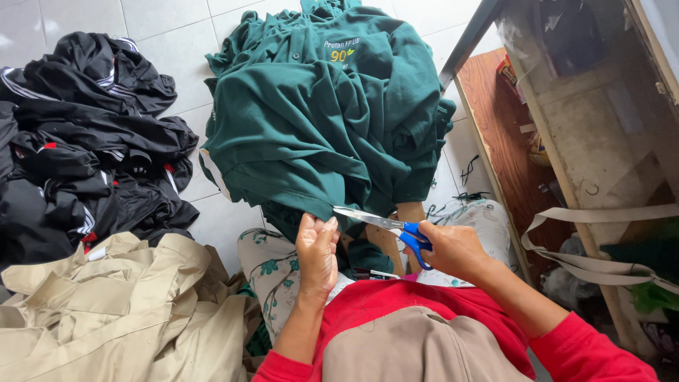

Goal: The person sits on the floor and uses a seam ripper to remove threads from the hem of a green polo shirt. They then use scissors to trim the fabric edge of the shirt's sleeve.

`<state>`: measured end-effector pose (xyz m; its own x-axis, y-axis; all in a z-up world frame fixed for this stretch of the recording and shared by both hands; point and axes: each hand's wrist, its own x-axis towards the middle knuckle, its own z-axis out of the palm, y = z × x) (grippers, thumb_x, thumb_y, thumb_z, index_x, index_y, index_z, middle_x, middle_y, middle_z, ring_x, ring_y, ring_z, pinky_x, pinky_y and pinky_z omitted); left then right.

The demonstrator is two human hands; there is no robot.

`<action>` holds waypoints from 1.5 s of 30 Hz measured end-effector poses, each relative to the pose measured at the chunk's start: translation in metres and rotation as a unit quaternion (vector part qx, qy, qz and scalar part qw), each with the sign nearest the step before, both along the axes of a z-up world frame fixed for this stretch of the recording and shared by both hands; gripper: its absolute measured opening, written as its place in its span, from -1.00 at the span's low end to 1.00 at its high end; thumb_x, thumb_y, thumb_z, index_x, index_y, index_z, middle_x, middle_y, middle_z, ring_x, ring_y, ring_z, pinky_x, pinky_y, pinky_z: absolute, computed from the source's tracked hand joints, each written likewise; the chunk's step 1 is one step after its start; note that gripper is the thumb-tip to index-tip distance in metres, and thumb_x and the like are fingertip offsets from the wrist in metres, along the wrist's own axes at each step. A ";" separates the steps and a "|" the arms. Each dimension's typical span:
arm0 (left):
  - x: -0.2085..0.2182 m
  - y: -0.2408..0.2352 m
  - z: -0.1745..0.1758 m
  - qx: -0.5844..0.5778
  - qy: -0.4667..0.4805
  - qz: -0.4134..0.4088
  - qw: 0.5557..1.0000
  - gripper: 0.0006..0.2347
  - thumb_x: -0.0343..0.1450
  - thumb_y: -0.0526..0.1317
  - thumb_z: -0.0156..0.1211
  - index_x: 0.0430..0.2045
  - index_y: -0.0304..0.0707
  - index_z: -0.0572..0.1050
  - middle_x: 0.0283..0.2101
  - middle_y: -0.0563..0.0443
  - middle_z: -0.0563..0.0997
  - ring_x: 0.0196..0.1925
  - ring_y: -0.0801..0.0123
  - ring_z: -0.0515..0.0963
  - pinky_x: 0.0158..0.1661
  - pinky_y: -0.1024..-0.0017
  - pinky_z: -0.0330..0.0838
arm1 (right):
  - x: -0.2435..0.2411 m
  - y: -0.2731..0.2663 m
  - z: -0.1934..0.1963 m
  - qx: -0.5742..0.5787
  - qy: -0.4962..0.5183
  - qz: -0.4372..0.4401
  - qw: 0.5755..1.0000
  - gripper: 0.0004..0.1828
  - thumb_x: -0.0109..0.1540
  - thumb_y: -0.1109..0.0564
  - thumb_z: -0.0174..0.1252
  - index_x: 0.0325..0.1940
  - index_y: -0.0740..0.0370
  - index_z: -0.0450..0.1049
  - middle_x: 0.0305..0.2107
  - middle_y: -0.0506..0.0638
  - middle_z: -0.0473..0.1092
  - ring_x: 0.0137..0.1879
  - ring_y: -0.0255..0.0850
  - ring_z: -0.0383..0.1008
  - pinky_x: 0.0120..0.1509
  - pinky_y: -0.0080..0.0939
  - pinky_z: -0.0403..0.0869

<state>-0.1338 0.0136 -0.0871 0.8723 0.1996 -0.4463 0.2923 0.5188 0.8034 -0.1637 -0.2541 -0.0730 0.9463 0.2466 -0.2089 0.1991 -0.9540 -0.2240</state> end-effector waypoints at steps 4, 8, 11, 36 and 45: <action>0.003 -0.003 0.010 0.010 -0.003 -0.004 1.000 -0.54 0.41 -0.45 0.16 0.25 -0.18 0.36 -0.17 0.04 0.60 -0.29 0.66 0.42 -0.02 0.50 0.54 | 0.007 0.015 0.011 0.011 -0.002 -0.012 1.000 -0.56 -0.03 -0.15 0.30 -0.19 -0.13 0.27 -0.55 -0.07 0.45 -0.35 0.03 0.60 -0.26 0.06 0.50; 0.002 -0.006 0.019 0.021 0.004 -0.001 1.000 -0.57 0.41 -0.46 0.17 0.20 -0.16 0.40 -0.21 0.10 0.59 -0.31 0.72 0.39 -0.10 0.60 0.53 | 0.014 0.023 0.003 0.012 -0.016 -0.002 1.000 -0.55 -0.03 -0.15 0.33 -0.19 -0.10 0.30 -0.56 -0.07 0.46 -0.36 0.01 0.61 -0.25 0.03 0.51; -0.001 -0.002 0.010 0.023 0.006 0.004 1.000 -0.57 0.40 -0.46 0.18 0.18 -0.15 0.41 -0.23 0.10 0.60 -0.32 0.71 0.41 -0.11 0.60 0.53 | 0.015 0.021 0.002 0.011 -0.022 0.008 1.000 -0.57 -0.01 -0.14 0.37 -0.19 -0.11 0.34 -0.56 -0.10 0.49 -0.38 -0.03 0.61 -0.26 -0.03 0.52; 0.013 0.010 0.029 -0.013 0.001 0.056 0.998 -0.52 0.39 -0.48 0.17 0.26 -0.20 0.34 0.00 -0.04 0.60 -0.08 0.58 0.47 0.03 0.44 0.51 | 0.021 0.035 0.011 -0.039 0.046 -0.006 0.998 -0.61 0.05 -0.19 0.29 -0.16 -0.11 0.34 -0.54 -0.07 0.51 -0.28 -0.02 0.63 -0.18 0.06 0.53; 0.013 0.010 0.020 -0.002 0.008 0.051 0.999 -0.49 0.40 -0.49 0.14 0.30 -0.19 0.30 0.08 -0.09 0.58 -0.01 0.58 0.46 0.06 0.42 0.51 | 0.035 0.063 0.038 -0.019 0.091 -0.019 0.996 -0.61 0.09 -0.13 0.29 -0.09 -0.06 0.35 -0.42 -0.02 0.57 -0.20 0.00 0.66 -0.10 0.02 0.55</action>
<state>-0.1212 0.0235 -0.0669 0.8403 0.2858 -0.4606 0.2495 0.5503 0.7968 -0.1288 -0.1915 -0.0349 0.9006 0.1999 -0.3860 0.1225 -0.9687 -0.2158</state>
